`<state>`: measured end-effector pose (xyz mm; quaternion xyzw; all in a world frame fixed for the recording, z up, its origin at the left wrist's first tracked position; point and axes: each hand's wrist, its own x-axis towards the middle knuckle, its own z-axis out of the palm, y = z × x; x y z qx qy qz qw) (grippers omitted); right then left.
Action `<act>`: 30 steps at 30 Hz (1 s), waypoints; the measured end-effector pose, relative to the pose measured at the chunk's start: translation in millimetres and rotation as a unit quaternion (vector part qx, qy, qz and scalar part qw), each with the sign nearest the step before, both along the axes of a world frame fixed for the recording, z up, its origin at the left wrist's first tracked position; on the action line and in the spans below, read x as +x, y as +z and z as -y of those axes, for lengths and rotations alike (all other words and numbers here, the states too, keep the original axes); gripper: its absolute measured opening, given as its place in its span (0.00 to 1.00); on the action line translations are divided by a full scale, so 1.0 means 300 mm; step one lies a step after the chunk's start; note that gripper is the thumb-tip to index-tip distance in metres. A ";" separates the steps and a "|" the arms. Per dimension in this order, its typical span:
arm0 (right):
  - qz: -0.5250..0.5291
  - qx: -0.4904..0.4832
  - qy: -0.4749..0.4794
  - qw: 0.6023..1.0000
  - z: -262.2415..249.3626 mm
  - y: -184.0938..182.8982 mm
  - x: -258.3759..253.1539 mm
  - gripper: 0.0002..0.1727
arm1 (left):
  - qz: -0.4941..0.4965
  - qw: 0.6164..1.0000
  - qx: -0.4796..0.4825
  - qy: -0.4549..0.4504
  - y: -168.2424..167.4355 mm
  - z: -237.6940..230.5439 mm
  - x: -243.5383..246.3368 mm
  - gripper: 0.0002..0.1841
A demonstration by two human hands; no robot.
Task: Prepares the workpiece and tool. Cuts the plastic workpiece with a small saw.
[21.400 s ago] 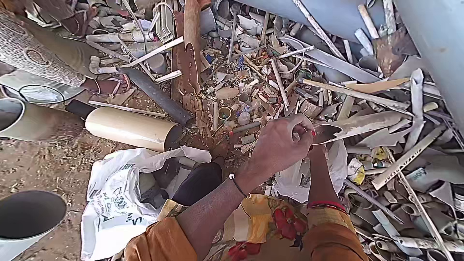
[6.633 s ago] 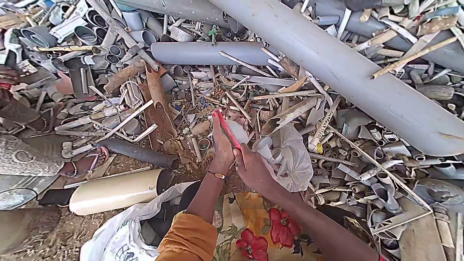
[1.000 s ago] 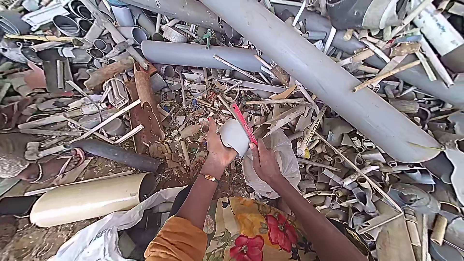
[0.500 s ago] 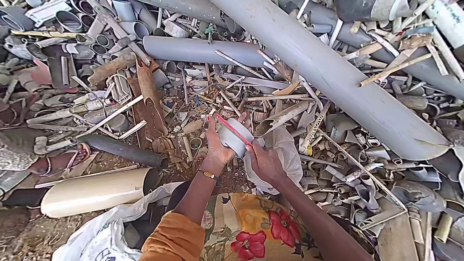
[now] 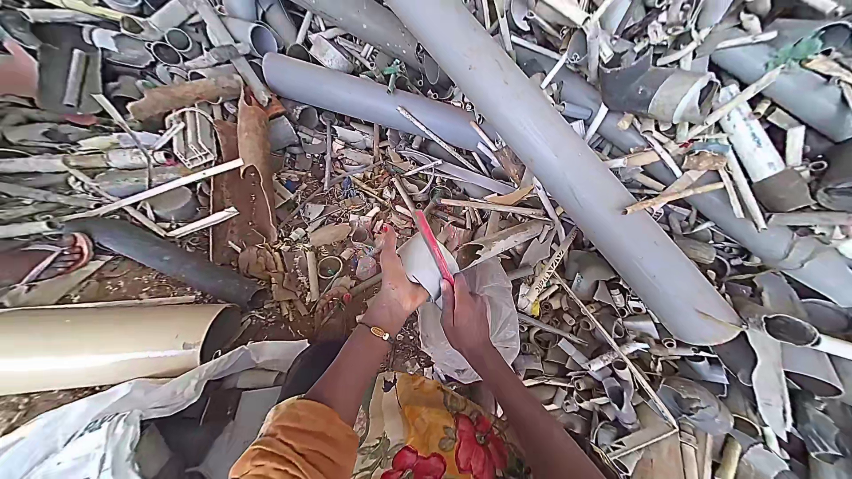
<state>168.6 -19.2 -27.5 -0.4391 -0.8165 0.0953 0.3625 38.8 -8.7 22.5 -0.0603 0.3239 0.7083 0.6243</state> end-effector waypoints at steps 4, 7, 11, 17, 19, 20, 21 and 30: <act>0.006 -0.018 0.045 0.999 0.056 -0.001 -0.055 0.24 | -0.025 0.999 0.026 0.025 0.004 -0.008 -0.046 0.39; -0.069 -0.032 -0.008 0.997 0.007 0.021 -0.053 0.26 | -0.029 0.998 0.046 -0.017 0.024 0.008 -0.067 0.41; -0.049 -0.089 -0.030 0.994 0.007 0.030 -0.071 0.23 | -0.110 0.991 0.074 -0.034 0.021 0.023 -0.096 0.42; -0.057 -0.046 -0.011 0.997 0.029 0.049 -0.083 0.24 | -0.229 0.964 0.107 -0.083 0.041 0.055 -0.181 0.42; -0.073 -0.067 0.001 0.995 0.030 0.050 -0.085 0.25 | -0.266 0.949 0.141 -0.096 0.018 0.059 -0.190 0.43; -0.075 -0.092 0.016 0.993 0.041 0.046 -0.092 0.25 | -0.296 0.940 0.137 -0.095 0.010 0.065 -0.189 0.41; -0.076 -0.114 0.030 0.990 0.059 0.039 -0.106 0.24 | -0.321 0.933 0.130 -0.099 0.007 0.068 -0.186 0.38; -0.235 -0.272 0.086 0.929 0.071 0.096 -0.117 0.22 | -0.403 0.900 0.156 -0.056 -0.002 0.035 -0.156 0.35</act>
